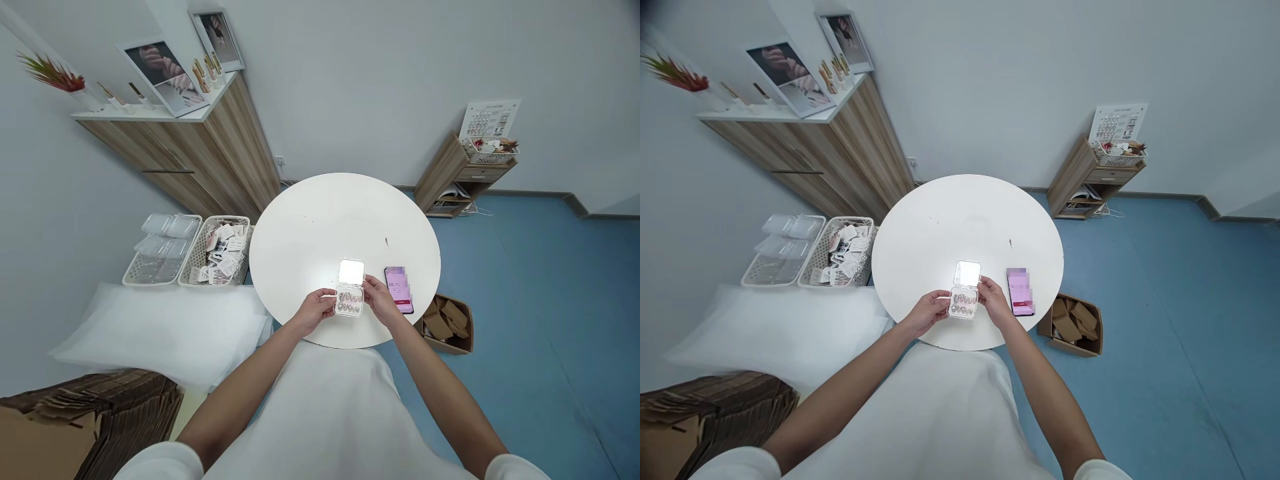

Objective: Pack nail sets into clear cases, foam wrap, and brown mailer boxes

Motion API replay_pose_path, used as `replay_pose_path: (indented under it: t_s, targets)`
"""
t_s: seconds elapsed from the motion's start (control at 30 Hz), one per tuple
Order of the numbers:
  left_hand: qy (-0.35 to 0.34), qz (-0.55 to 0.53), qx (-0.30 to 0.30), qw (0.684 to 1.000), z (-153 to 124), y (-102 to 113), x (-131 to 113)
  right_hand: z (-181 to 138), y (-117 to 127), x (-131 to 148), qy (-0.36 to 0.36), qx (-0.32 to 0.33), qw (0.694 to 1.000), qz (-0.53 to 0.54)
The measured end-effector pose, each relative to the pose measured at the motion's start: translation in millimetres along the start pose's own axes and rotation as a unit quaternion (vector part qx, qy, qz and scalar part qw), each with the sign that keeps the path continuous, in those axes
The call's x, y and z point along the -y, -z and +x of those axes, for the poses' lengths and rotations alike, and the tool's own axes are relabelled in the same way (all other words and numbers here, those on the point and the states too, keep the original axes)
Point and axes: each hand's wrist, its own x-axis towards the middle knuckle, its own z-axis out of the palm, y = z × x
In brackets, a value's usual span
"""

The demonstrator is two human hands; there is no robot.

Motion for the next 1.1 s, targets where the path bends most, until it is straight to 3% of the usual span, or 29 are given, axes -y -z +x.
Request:
replay_pose_path:
  t_s: [0.17, 0.37, 0.63, 0.77, 0.9, 1.1]
  targets:
    - [0.013, -0.039, 0.002, 0.999, -3.3, -1.9, -6.1, -3.7, -2.4, 5.5, 0.015, 0.015, 1.0, 0.003]
    - [0.02, -0.079, -0.013, 0.997, -2.8, -3.8, -4.5, -12.5, -4.1, 5.9, -0.02, 0.054, 0.998, 0.023]
    - [0.015, -0.117, -0.049, 0.992, 0.1, -10.8, 0.3, -14.8, -1.8, -3.4, -0.027, 0.026, 0.999, 0.024]
    - [0.008, -0.071, -0.045, 0.996, -0.8, -15.9, 1.8, -15.2, 2.8, -2.0, -0.018, 0.025, 1.0, 0.004]
    - [-0.012, 0.007, -0.08, 0.997, 1.7, -22.8, 9.0, -15.7, 12.1, -3.9, -0.019, 0.02, 0.999, -0.034]
    - [-0.041, 0.02, -0.108, 0.993, 9.2, -36.3, 19.7, -19.3, 33.6, -10.5, -0.071, 0.032, 0.995, -0.068]
